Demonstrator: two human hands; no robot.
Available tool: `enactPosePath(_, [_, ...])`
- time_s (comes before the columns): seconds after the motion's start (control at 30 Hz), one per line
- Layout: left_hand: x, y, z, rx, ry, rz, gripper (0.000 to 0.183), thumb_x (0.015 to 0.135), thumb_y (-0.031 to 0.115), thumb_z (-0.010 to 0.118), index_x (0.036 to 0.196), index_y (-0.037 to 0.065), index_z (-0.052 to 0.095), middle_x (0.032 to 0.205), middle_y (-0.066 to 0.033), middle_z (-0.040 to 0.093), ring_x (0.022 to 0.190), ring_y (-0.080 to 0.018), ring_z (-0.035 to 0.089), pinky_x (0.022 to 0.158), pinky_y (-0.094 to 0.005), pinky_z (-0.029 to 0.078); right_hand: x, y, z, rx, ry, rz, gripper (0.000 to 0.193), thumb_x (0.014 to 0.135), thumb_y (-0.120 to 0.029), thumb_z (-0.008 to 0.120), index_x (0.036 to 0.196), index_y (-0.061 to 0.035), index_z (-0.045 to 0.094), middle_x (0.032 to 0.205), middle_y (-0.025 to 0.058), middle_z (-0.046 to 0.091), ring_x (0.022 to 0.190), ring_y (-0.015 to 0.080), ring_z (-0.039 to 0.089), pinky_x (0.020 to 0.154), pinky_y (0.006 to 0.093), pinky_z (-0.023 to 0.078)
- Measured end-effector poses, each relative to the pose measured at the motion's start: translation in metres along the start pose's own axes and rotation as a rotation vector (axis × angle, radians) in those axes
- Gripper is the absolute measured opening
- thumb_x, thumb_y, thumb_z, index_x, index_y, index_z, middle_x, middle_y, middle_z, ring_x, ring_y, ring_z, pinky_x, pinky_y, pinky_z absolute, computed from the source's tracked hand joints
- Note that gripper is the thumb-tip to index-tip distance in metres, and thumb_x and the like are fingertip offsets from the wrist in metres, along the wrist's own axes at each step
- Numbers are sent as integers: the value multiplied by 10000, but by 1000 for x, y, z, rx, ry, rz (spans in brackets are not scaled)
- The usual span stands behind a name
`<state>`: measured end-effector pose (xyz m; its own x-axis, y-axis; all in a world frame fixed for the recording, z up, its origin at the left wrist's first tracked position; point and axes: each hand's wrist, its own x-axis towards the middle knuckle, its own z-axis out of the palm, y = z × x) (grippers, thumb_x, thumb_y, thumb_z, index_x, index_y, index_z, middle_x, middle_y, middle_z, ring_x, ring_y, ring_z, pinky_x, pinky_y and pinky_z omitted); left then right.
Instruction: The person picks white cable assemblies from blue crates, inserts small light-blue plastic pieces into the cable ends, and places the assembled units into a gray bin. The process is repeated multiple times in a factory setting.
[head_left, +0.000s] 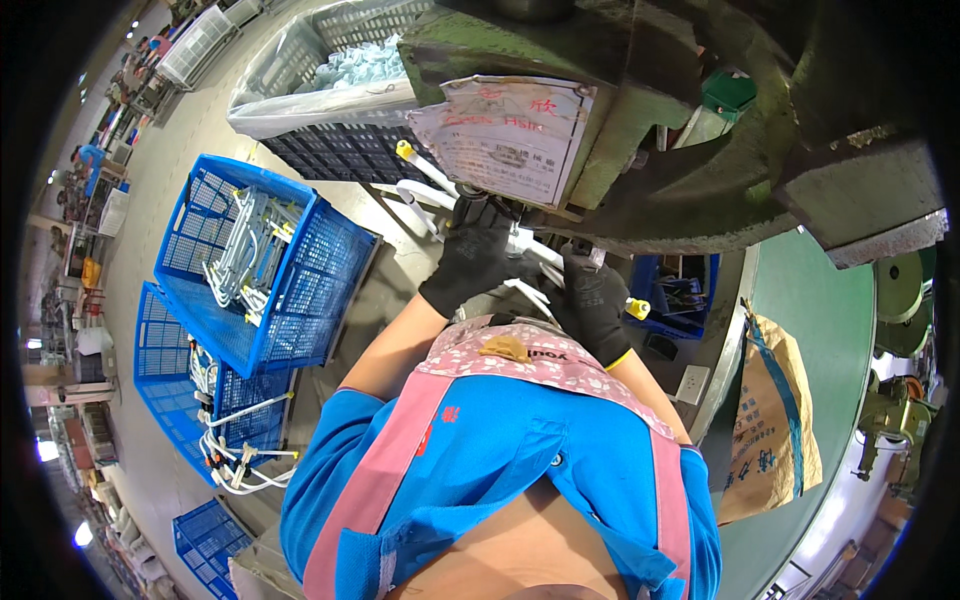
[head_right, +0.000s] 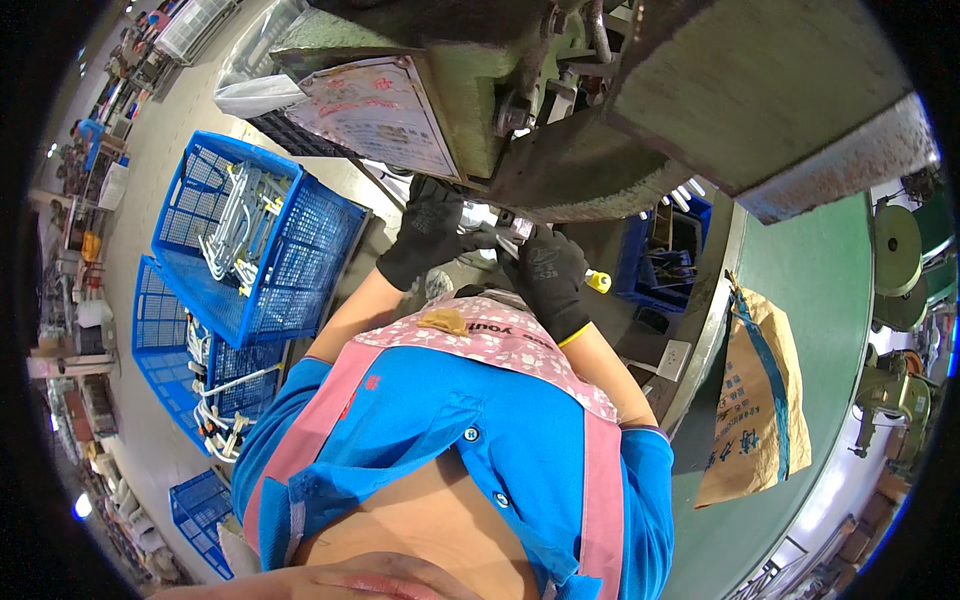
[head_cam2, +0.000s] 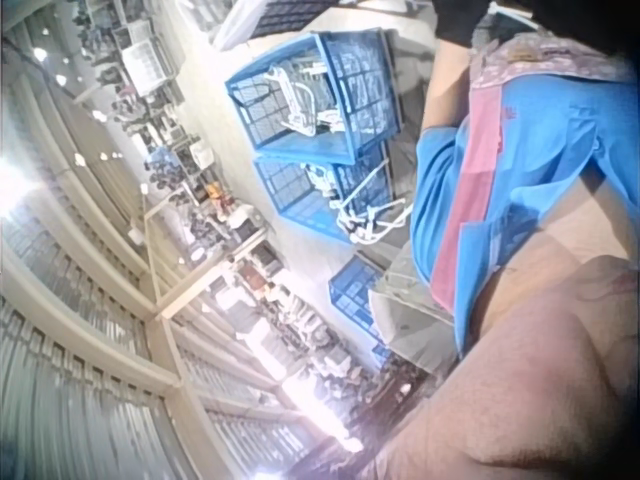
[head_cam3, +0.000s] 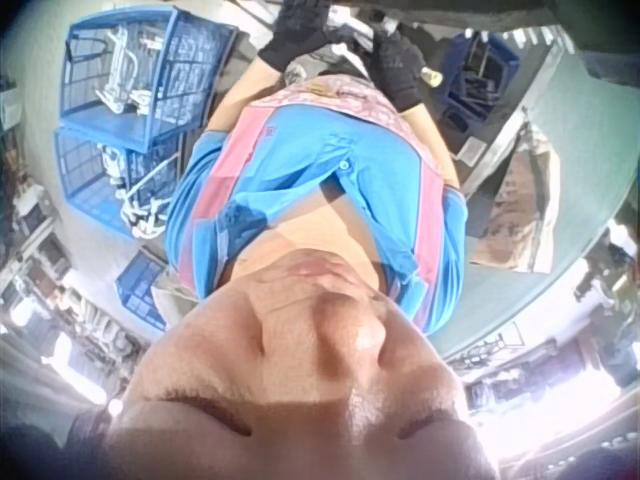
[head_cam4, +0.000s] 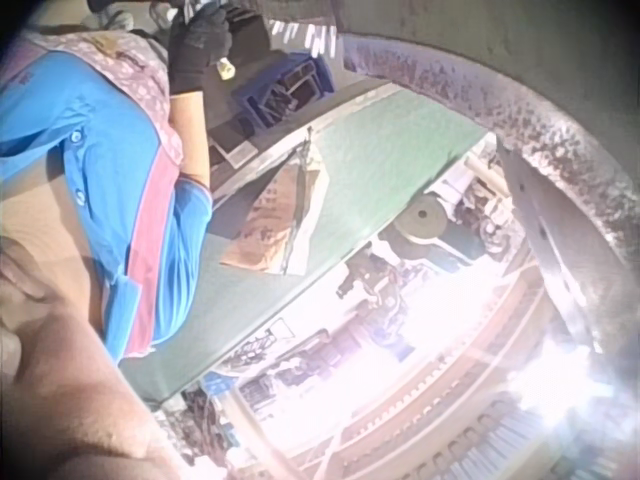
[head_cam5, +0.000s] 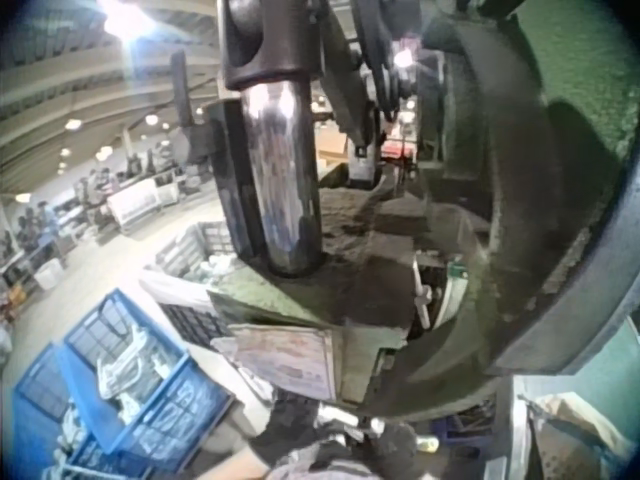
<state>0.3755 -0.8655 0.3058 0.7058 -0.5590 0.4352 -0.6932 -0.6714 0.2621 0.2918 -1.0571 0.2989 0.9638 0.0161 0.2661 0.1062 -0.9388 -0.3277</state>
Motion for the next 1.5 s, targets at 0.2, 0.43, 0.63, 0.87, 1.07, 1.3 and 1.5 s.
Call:
enactPosePath(0.2, [-5,-75,-19,125,63,47,681,606,344,787,1170,35,564,1210,-159,551,1187,-350,469,1022,-483,319,-1,2,1,-48,115,-58,394,681,-441,755,819,-97,622,694,99,603,638,288,619,561,396,470])
enactPosePath(0.43, [11,-109,3,263,194,268,189,631,138,617,811,84,590,816,-108,598,838,-296,576,813,-449,414,-2,2,-8,0,158,-104,563,657,-258,760,1176,-215,547,999,113,636,825,336,632,633,425,504])
enactPosePath(0.63, [15,-111,-2,180,249,338,192,633,163,639,816,107,620,783,-101,602,856,-318,593,786,-466,395,-13,10,20,-295,290,-40,361,634,-309,748,971,-221,649,825,57,637,688,290,621,564,397,484])
enactPosePath(0.87, [16,-113,-11,56,26,292,256,662,177,652,905,99,623,878,-105,614,878,-298,588,780,-451,422,-11,10,24,-393,192,39,361,673,-383,724,978,-212,632,892,68,596,778,302,592,649,453,440])
enactPosePath(1.07, [26,-121,-9,17,-101,347,160,728,218,626,856,122,627,768,-88,603,828,-293,586,703,-434,380,2,-21,6,-350,270,96,401,596,-366,726,923,-152,640,839,76,637,755,288,612,612,406,455])
enactPosePath(1.3, [30,-123,-5,-7,-103,360,98,800,189,575,858,133,630,767,-81,611,827,-300,595,707,-420,355,4,-29,1,-331,182,211,373,568,-310,779,864,-164,607,844,39,622,752,280,628,583,412,497])
enactPosePath(1.5, [28,-123,-5,-7,-164,321,112,789,207,587,875,146,626,781,-79,609,863,-310,594,737,-438,350,2,-33,0,-336,158,238,375,566,-294,785,873,-166,611,831,34,614,782,276,623,597,416,496])
